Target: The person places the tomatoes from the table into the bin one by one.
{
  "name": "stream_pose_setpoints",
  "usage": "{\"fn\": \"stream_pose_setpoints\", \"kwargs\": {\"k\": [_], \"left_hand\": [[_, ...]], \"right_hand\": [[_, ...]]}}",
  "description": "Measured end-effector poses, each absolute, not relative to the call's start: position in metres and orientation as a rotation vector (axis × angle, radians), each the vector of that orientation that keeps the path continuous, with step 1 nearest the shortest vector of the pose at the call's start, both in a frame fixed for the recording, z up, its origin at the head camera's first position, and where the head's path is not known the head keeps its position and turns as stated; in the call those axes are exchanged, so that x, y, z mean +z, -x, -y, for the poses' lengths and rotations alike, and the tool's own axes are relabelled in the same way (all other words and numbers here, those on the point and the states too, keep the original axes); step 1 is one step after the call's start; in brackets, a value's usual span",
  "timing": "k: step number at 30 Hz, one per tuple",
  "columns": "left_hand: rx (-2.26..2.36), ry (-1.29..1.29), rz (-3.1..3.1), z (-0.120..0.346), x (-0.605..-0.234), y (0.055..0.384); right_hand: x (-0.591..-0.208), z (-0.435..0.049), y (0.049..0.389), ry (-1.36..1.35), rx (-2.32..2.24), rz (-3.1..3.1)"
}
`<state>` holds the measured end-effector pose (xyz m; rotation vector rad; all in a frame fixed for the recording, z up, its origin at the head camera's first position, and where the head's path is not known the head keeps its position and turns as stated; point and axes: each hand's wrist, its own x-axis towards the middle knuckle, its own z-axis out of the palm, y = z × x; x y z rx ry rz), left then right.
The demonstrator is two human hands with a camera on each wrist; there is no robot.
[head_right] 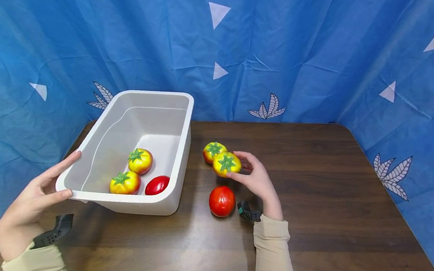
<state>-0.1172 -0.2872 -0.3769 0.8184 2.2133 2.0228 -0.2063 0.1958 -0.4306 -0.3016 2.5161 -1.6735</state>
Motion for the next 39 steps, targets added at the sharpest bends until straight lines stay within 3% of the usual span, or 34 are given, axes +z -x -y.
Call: {"fn": "stream_pose_setpoints", "kwargs": {"k": [39], "left_hand": [[2.019,-0.797,-2.205,0.287,-0.377,0.117]], "right_hand": [[-0.370,-0.166,0.173,0.557,-1.861,-2.716]]}}
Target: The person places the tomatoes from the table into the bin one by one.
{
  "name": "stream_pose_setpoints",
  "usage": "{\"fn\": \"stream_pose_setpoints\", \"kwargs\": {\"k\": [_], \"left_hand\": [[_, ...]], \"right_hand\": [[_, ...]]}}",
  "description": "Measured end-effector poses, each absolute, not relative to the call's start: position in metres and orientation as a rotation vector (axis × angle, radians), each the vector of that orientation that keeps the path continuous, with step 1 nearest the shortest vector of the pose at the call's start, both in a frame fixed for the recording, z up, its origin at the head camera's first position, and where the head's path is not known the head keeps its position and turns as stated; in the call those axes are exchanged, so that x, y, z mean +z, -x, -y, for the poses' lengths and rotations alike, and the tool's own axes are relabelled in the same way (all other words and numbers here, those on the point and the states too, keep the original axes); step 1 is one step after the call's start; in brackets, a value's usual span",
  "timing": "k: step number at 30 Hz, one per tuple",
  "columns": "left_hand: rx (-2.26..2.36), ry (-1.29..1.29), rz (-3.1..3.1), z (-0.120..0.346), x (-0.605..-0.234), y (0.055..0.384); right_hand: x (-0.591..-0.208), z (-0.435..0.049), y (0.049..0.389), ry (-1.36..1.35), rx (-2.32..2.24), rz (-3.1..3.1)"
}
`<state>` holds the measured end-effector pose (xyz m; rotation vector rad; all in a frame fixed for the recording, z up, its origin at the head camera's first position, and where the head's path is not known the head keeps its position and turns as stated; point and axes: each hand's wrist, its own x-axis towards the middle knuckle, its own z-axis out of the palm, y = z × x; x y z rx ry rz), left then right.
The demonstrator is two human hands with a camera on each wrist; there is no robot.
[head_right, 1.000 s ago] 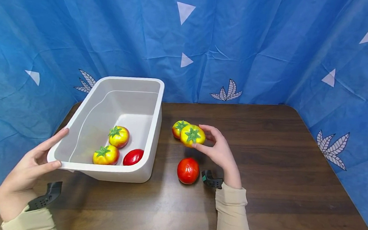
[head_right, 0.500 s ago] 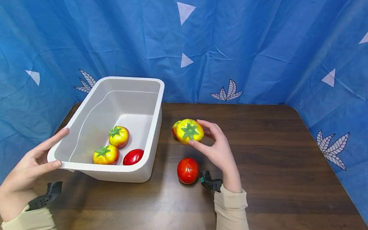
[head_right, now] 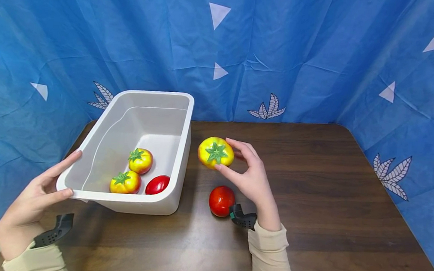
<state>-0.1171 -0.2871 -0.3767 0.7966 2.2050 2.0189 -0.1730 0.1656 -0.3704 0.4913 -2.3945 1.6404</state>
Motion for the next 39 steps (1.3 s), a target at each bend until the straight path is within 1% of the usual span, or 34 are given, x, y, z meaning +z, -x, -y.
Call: {"fn": "stream_pose_setpoints", "kwargs": {"k": [8,18,27,30,36,39], "left_hand": [[2.040,-0.827,-2.179,0.288,-0.377,0.117],[2.032,-0.804,-2.197,0.288,-0.377,0.117],[2.023,-0.795,-2.219,0.287,-0.376,0.117],[2.026,-0.798,-2.216,0.287,-0.376,0.117],[2.035,-0.815,-2.197,0.287,-0.377,0.118],[2.037,-0.810,-2.193,0.288,-0.377,0.118]], "right_hand": [[-0.366,-0.159,0.168,-0.519,1.659,2.342],[-0.362,-0.142,0.163,-0.578,1.678,2.297],[-0.335,-0.119,0.143,-0.641,1.660,2.289],[-0.333,-0.115,0.139,-0.646,1.663,2.287],[-0.333,-0.107,0.136,-0.660,1.687,2.259],[-0.340,-0.103,0.137,-0.681,1.702,2.233]]}}
